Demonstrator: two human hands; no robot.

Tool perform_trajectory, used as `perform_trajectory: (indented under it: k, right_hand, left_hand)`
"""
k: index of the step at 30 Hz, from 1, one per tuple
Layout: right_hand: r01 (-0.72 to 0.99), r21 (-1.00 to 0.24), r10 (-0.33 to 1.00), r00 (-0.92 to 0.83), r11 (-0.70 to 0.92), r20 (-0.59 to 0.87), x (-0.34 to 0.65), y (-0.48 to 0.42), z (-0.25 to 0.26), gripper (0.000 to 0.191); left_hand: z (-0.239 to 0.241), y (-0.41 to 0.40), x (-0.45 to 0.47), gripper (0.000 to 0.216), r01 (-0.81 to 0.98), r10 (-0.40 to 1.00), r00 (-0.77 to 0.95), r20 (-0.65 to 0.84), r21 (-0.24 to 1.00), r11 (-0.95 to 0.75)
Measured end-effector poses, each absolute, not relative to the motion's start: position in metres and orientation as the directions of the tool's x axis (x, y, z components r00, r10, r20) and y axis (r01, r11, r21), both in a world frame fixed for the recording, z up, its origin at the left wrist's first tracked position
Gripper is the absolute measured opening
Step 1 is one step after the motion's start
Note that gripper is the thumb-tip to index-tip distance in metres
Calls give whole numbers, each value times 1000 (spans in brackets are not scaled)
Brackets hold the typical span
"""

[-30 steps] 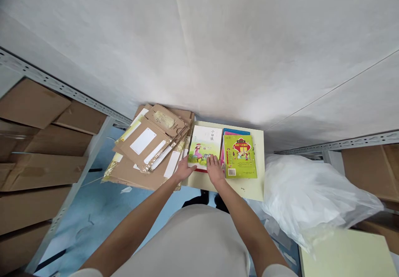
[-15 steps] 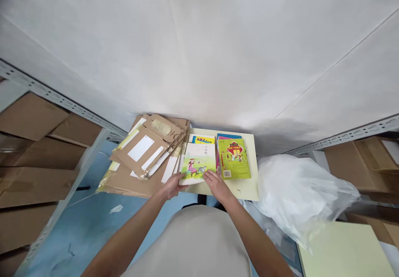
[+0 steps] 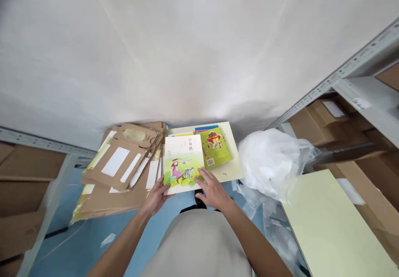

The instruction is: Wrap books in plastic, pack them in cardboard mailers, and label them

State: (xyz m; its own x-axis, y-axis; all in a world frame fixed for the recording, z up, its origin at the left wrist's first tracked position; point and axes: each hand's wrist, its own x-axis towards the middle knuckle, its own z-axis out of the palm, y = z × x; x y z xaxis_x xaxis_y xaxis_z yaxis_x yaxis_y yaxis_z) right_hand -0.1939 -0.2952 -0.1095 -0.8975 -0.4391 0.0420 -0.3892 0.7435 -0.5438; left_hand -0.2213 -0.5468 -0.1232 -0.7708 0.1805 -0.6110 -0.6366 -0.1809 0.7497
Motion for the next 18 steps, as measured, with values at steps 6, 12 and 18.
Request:
perform_trajectory:
  k: [6,12,18]
  right_hand:
    - [-23,-737,60,-994,676,87,-149,-237,-76,73]
    - [190,-955,533,-845,229,-40,-68,-147,-57,79]
    - [42,-992,883,-452,-116,-123,50,-55,-58,73]
  left_hand:
    - [-90,-510,-223,72,-622,362,-739,-569,782,-41]
    - [-76,-402,-201,71,-568,626,-563,-539,803,181]
    - [-68,-258,-123,60,-515,820,-258,-510,791,330]
